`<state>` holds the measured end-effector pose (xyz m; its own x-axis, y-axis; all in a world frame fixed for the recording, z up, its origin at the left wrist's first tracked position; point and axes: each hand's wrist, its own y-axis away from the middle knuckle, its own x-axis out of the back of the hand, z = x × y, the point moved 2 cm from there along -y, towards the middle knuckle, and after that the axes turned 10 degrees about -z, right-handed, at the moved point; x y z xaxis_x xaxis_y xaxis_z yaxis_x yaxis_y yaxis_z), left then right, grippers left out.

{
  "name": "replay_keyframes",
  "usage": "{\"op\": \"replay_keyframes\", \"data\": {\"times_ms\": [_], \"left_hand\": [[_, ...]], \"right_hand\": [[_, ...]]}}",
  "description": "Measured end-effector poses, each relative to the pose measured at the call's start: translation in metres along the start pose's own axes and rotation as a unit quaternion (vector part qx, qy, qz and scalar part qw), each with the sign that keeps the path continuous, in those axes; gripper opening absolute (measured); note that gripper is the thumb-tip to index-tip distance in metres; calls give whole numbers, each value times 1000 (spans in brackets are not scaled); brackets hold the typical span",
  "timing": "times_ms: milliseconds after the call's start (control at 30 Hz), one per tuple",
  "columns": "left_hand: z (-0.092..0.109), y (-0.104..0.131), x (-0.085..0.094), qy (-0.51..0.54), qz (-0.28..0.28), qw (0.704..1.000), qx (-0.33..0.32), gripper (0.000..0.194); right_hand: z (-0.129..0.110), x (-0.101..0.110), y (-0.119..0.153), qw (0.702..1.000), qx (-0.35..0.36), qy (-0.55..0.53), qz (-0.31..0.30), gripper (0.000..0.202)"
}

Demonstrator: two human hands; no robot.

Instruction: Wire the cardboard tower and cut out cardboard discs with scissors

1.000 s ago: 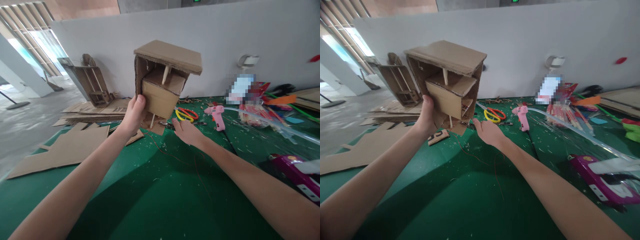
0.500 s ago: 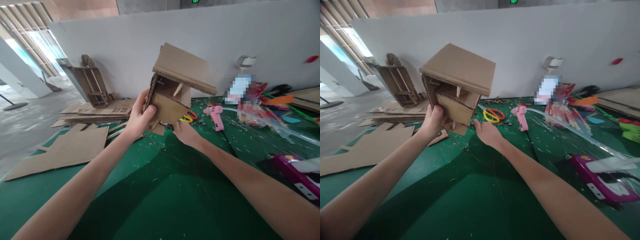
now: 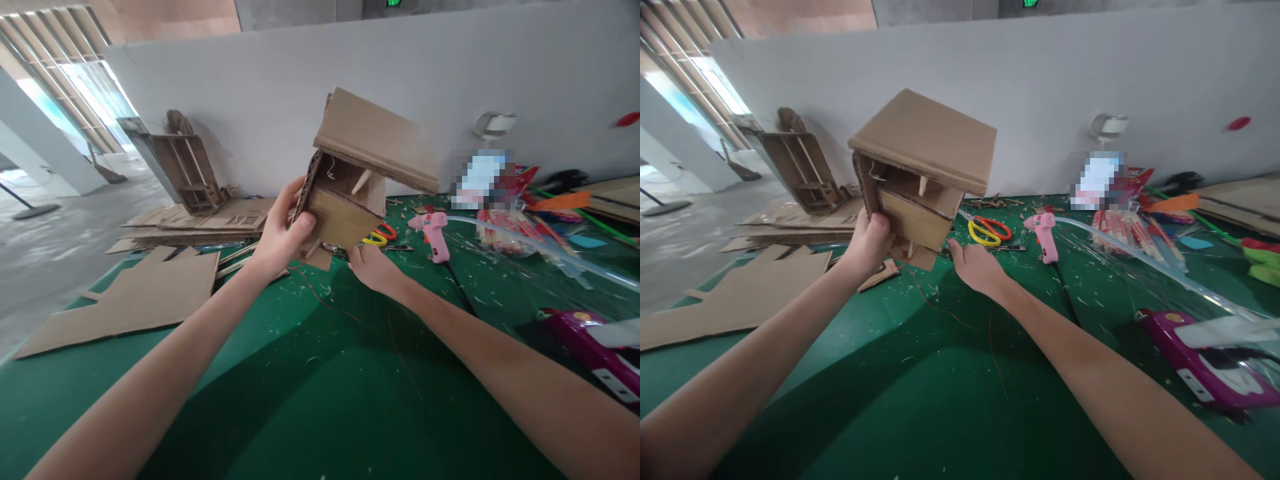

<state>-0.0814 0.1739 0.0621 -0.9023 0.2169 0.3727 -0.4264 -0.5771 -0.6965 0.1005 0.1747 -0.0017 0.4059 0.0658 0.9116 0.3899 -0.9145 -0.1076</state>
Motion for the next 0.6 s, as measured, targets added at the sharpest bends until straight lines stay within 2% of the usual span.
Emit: {"op": "replay_keyframes", "data": {"times_ms": [133, 367, 600], "left_hand": [[1, -1, 2, 32, -6, 999, 6, 71], [-2, -3, 4, 86, 4, 996, 24, 77], [2, 1, 1, 34, -7, 999, 1, 72]], "right_hand": [[-3, 1, 2, 1000, -3, -1, -4, 53], [-3, 0, 5, 1000, -7, -8, -14, 52], [-2, 0, 1, 999, -8, -43, -27, 47]]}}
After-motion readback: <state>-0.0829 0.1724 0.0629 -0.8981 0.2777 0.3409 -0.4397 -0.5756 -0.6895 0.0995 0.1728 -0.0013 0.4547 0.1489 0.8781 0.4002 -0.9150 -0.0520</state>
